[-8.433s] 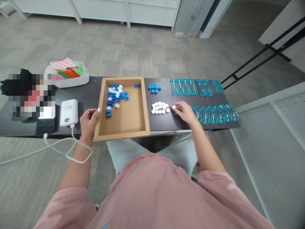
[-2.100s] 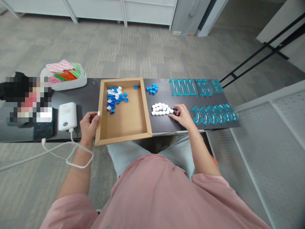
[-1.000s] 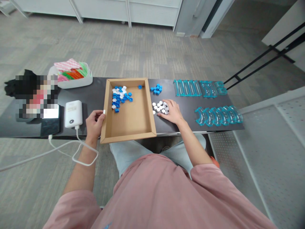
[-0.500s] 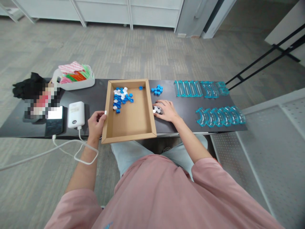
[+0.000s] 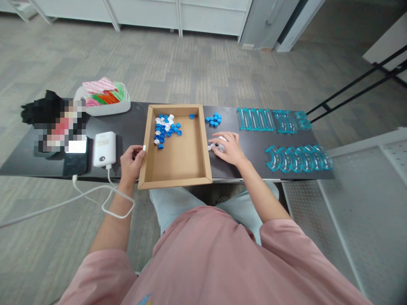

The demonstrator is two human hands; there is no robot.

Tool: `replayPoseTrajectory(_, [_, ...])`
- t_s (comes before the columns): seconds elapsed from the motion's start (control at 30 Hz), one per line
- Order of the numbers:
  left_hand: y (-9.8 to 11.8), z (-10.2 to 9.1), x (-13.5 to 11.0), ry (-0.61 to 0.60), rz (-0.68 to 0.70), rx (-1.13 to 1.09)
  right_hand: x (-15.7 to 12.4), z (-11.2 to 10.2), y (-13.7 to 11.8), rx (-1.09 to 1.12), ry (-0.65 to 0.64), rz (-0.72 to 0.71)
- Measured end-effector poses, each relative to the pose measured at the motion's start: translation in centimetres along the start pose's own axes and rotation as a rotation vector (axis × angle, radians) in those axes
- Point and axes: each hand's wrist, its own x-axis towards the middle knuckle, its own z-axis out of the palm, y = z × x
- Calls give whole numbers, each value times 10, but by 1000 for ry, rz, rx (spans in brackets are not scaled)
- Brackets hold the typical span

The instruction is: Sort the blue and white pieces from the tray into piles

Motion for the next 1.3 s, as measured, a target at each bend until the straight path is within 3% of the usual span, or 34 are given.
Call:
replayPoseTrajectory(0.1, [3,1,0,10,-21,10,23,-7,-24,35,69,-1])
replayPoseTrajectory(0.2, [5,2,0,16,-32,7,64,-2,-59,106,-35,-151])
replayPoseTrajectory(0.3, [7,2,-1,19,-25,4,113,19,-98,141,-211,-288])
replayPoseTrajectory(0.43, [8,1,-3,-2,-8,-5,161,56,-135,15,-337,-271])
replayPoseTrajectory(0.6, [6,1,-3,-14,7,-9,169,85,-149,-81,-461,-337])
replayPoseTrajectory(0.8, [3,1,-1,-18,37,-26,155,95,-143,32,-492,-421])
replayPoseTrajectory(0.87, [2,1,-1,-14,42,-40,152,87,-135,139,-432,-425])
replayPoseTrajectory(0.97, [1,1,0,-4,52,-49,151,56,-101,312,-233,-374])
replayPoseTrajectory(1.13, [1,0,-1,2,59,-47,145,-15,13,306,110,-79])
replayPoseTrajectory(1.2, [0,0,-1,-2,54,-43,135,-28,58,238,116,80])
replayPoseTrajectory(1.3, [-3,0,0,-4,44,-39,116,-24,100,163,-10,269])
